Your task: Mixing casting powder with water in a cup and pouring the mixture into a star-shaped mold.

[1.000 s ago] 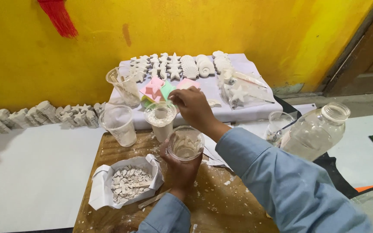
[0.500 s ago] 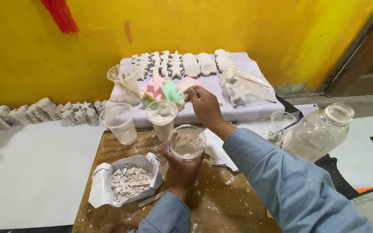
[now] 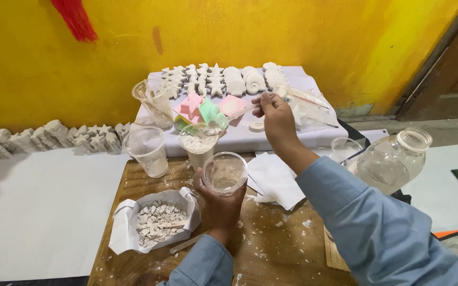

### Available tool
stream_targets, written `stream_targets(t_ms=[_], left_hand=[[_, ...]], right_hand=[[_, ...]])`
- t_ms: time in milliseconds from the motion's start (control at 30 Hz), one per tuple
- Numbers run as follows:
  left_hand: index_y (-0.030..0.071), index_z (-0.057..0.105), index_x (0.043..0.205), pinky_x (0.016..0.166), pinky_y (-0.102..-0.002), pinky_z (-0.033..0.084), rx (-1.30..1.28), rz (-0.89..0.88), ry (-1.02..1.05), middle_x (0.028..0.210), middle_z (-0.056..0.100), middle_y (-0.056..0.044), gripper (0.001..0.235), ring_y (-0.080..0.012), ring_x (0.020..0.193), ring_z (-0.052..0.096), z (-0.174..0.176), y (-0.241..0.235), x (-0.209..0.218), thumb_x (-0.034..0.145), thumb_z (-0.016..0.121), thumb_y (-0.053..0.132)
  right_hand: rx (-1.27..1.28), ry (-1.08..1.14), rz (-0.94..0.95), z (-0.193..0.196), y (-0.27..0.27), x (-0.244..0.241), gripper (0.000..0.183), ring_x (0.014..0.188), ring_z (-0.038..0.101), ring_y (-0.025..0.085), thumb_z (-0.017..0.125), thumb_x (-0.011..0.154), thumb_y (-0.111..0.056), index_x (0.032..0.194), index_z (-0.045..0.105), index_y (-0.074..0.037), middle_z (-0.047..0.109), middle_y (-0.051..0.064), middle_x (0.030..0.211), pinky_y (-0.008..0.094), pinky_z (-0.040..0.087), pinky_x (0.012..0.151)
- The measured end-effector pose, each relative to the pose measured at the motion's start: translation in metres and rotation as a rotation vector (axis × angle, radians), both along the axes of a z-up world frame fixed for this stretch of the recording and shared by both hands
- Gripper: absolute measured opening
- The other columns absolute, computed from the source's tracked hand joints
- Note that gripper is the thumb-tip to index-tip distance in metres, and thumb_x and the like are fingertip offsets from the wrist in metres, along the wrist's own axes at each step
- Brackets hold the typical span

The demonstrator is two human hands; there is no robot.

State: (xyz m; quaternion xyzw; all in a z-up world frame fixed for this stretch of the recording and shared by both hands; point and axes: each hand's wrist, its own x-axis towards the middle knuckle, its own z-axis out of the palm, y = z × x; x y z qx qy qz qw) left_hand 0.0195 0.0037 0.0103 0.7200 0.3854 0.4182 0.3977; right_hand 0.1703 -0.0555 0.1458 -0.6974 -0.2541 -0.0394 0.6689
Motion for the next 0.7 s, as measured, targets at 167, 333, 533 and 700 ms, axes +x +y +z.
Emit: stream_targets(t_ms=[167,333,533,700], left_hand=[[0.039,0.022,0.149,0.094,-0.049,0.058,-0.094,0.032,0.083,0.109,0.074,-0.009,0.117,-0.0385,0.095,0.076,0.008,-0.007,-0.007,0.058,0.091,0.065],[0.040,0.023,0.147,0.097,-0.047,0.057,-0.126,0.034,0.061,0.106,0.076,-0.008,0.113,-0.0367,0.095,0.077,0.014,-0.008,-0.011,0.059,0.092,0.059],[0.029,0.018,0.146,0.106,-0.050,0.047,0.062,-0.111,-0.051,0.114,0.068,-0.014,0.116,-0.0385,0.103,0.072,-0.006,-0.003,-0.010,0.060,0.094,0.044],[0.007,0.027,0.137,0.102,-0.055,0.053,0.347,-0.232,-0.401,0.125,0.060,-0.029,0.106,-0.0449,0.114,0.068,-0.014,-0.002,-0.006,0.062,0.100,0.025]], right_hand=[[-0.195,-0.292,0.142,0.004,-0.023,-0.033,0.027,0.079,0.060,0.018,0.049,0.108,-0.019,0.095,0.071,-0.012,0.063,0.004,0.073,0.032,0.049,0.081],[-0.258,-0.879,0.138,-0.005,-0.020,-0.043,0.015,0.078,0.066,0.021,0.063,0.101,-0.012,0.088,0.070,-0.014,0.070,-0.001,0.077,0.033,0.048,0.080],[-0.051,-0.809,0.013,-0.017,0.023,-0.022,0.009,0.079,0.065,0.021,0.065,0.102,-0.010,0.100,0.072,-0.015,0.070,-0.002,0.073,0.035,0.050,0.084],[-0.726,-0.406,0.228,-0.040,0.051,-0.007,0.028,0.111,0.062,0.032,0.053,0.106,-0.027,0.119,0.073,-0.012,0.077,0.006,0.097,0.050,0.043,0.102]])
